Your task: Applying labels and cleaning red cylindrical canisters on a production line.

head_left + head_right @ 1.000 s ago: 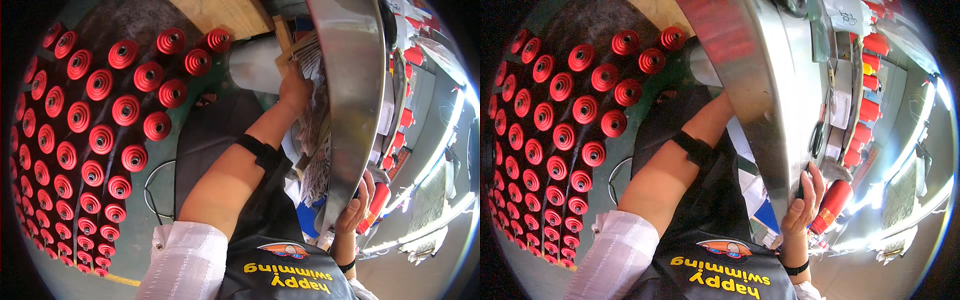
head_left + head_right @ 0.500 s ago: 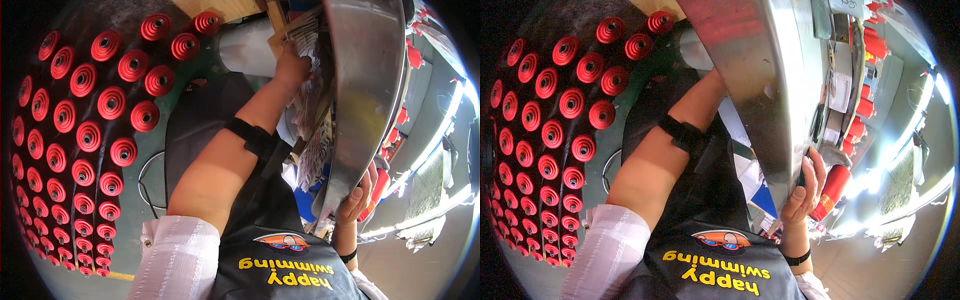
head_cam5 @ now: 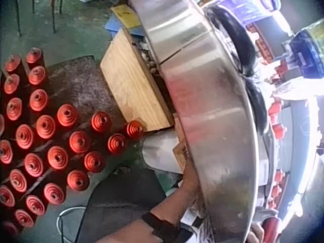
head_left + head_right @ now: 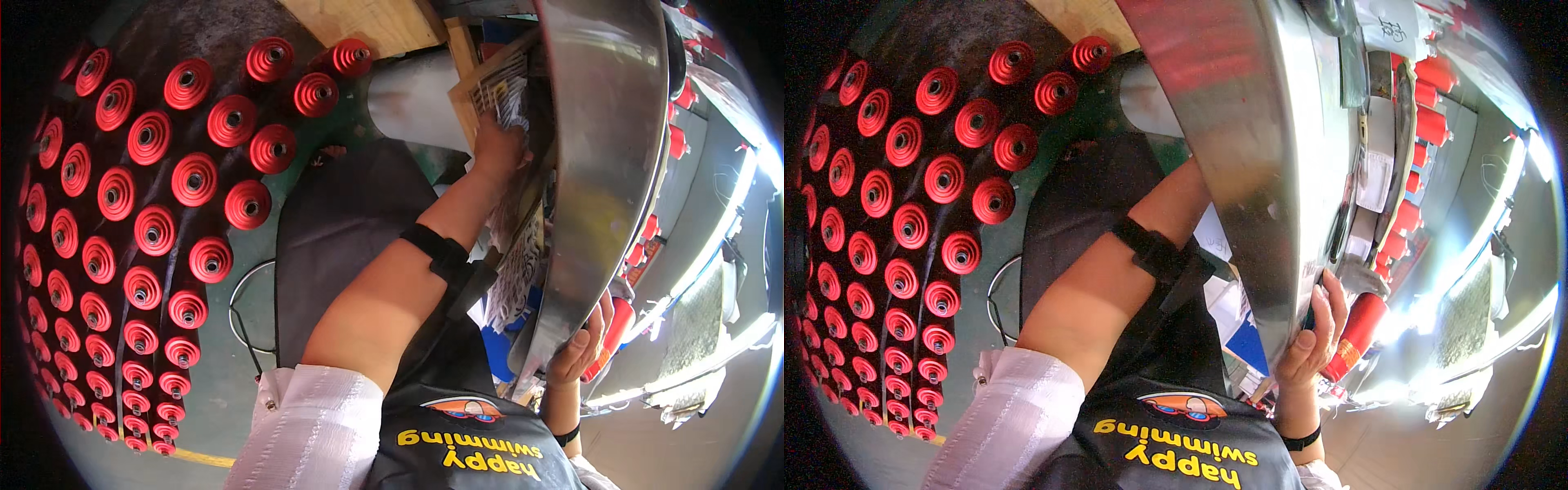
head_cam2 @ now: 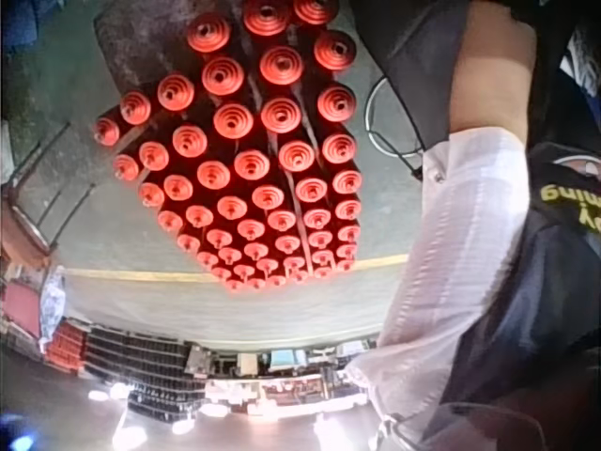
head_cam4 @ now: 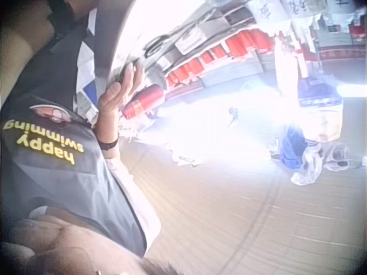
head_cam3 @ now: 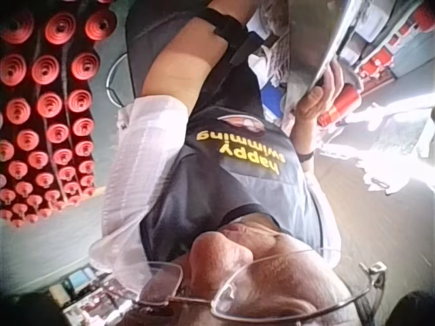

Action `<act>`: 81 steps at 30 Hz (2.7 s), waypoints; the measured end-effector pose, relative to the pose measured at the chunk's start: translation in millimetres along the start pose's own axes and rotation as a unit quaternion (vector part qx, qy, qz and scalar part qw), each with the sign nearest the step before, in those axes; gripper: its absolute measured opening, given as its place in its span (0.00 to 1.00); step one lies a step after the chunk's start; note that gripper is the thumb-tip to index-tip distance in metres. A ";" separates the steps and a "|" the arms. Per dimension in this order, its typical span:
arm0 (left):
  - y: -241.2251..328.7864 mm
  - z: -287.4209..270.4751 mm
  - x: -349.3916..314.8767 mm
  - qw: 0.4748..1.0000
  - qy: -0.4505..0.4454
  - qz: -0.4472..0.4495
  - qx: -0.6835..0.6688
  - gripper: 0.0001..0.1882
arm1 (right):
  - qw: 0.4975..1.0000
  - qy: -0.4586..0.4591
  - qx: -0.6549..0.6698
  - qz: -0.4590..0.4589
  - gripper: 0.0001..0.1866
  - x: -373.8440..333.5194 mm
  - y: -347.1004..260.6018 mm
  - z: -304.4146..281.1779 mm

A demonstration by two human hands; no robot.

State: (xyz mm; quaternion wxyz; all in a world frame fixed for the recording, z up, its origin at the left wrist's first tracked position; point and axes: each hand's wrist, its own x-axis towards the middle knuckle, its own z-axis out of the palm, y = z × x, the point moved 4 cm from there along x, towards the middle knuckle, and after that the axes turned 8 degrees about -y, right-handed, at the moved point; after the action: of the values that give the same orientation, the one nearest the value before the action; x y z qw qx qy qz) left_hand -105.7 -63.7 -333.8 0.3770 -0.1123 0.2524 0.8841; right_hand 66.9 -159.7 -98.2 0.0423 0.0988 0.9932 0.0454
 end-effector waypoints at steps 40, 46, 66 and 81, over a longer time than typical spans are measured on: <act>77.0 -51.7 1.2 0.740 -0.139 0.169 0.637 0.13 | 1.000 0.020 0.014 -0.010 0.24 2.0 3.2 -1.8; 36.9 -88.3 35.1 0.836 -0.184 0.224 0.466 0.15 | 0.998 0.031 0.025 -0.038 0.24 7.6 -4.3 0.4; 81.0 -103.2 -8.4 0.931 -0.066 0.085 0.348 0.18 | 0.943 -0.046 0.231 -0.237 0.21 -2.6 -99.6 62.8; 122.3 -121.7 -92.7 0.922 -0.028 0.076 0.378 0.17 | 0.938 -0.243 0.160 0.190 0.25 52.9 2.5 157.5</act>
State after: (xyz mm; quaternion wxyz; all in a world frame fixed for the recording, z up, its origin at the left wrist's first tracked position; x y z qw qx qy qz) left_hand -129.2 -256.8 -356.6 0.3301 0.0831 0.5645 0.7519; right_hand 30.3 -133.9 -258.2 0.2561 0.2991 0.9096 -0.1323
